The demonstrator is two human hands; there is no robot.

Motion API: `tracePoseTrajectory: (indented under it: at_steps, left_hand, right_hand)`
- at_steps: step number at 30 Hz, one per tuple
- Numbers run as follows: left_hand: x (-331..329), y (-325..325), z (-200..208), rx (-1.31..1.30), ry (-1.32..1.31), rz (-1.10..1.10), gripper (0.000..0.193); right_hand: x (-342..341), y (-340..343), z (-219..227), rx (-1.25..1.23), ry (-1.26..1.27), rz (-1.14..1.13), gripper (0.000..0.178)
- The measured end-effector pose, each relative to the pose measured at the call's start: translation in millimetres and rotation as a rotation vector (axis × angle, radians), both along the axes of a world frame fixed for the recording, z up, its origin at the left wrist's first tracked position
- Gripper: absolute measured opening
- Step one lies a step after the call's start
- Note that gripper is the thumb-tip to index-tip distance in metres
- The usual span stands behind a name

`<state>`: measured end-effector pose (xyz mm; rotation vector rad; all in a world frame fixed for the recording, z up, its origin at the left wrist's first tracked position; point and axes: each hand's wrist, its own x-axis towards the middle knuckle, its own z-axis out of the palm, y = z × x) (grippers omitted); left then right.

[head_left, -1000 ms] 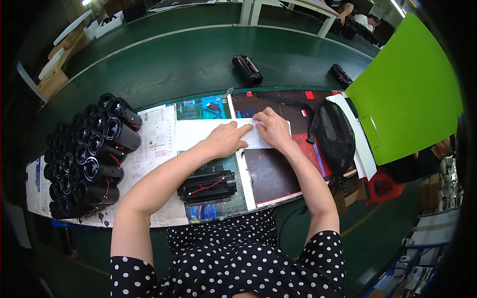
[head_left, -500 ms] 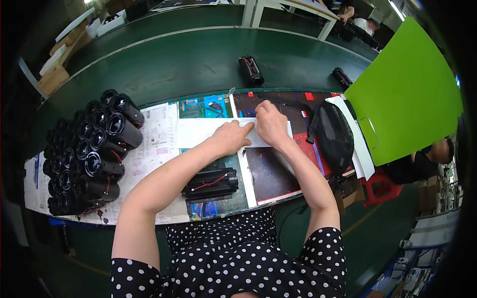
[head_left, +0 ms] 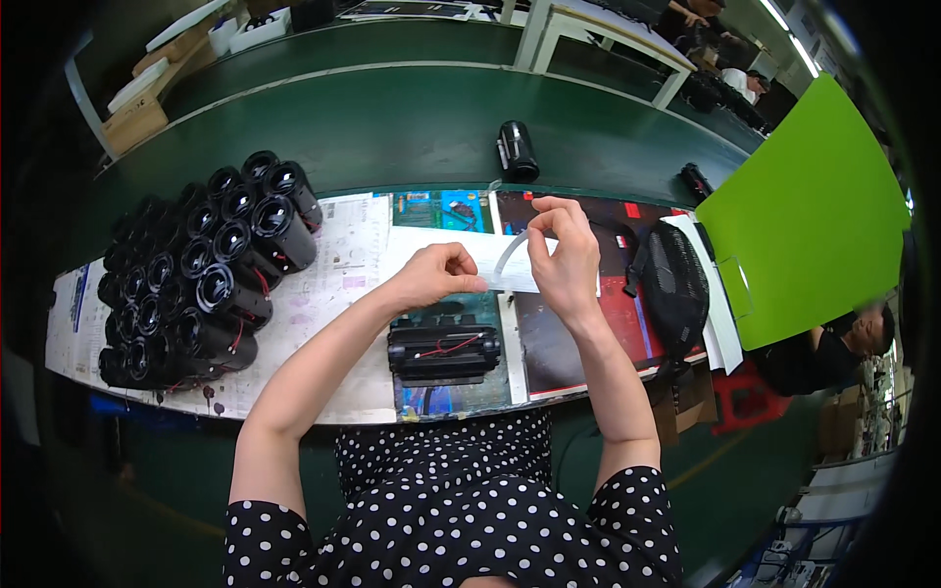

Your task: The recorder is seen assembling cylindrical electronic components by applying white adhesive strips onto them at a production workbench.

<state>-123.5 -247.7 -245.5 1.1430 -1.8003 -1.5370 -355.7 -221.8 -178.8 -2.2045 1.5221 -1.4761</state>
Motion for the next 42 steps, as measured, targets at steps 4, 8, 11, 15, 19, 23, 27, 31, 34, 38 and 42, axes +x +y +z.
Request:
tracePoseTrajectory:
  at_steps: [4, 8, 11, 15, 19, 23, 27, 31, 34, 38, 42]
  left_hand:
    - [20, 30, 4, 0.044, 0.158, 0.097, 0.026]
    - [30, 47, 4, 0.035, 0.220, 0.159, 0.023]
    - [33, 59, 12, 0.023, 0.242, 0.176, 0.024]
    - [29, 68, 20, -0.175, 0.021, 0.214, 0.028]
    - [27, 67, 17, -0.164, 0.052, 0.259, 0.023]
    - [40, 72, 14, -0.198, 0.048, 0.301, 0.022]
    - [59, 93, 32, -0.319, -0.166, 0.282, 0.021]
    - [68, 113, 37, -0.429, -0.270, 0.243, 0.020]
    - [70, 126, 37, -0.510, -0.247, 0.246, 0.018]
    - [68, 137, 34, -0.590, -0.252, 0.245, 0.017]
    - [65, 140, 32, -0.640, -0.248, 0.263, 0.016]
  right_hand:
    - [19, 9, -11, 0.078, -0.162, 0.083, 0.003]
    - [30, 17, -13, 0.115, -0.225, 0.098, 0.003]
    - [34, 18, -16, 0.111, -0.233, 0.087, 0.002]
    - [39, 22, -14, 0.112, -0.242, 0.087, 0.002]
    - [41, 29, -13, 0.134, -0.270, 0.099, 0.003]
    - [35, 36, -31, 0.361, -0.518, 0.170, 0.007]
    - [31, 64, -54, 0.657, -0.735, 0.261, 0.011]
    - [37, 86, -57, 0.707, -0.769, 0.298, 0.011]
    - [38, 97, -59, 0.663, -0.703, 0.307, 0.007]
    - [38, 109, -65, 0.500, -0.511, 0.277, 0.005]
    - [42, 113, -63, 0.410, -0.425, 0.253, 0.005]
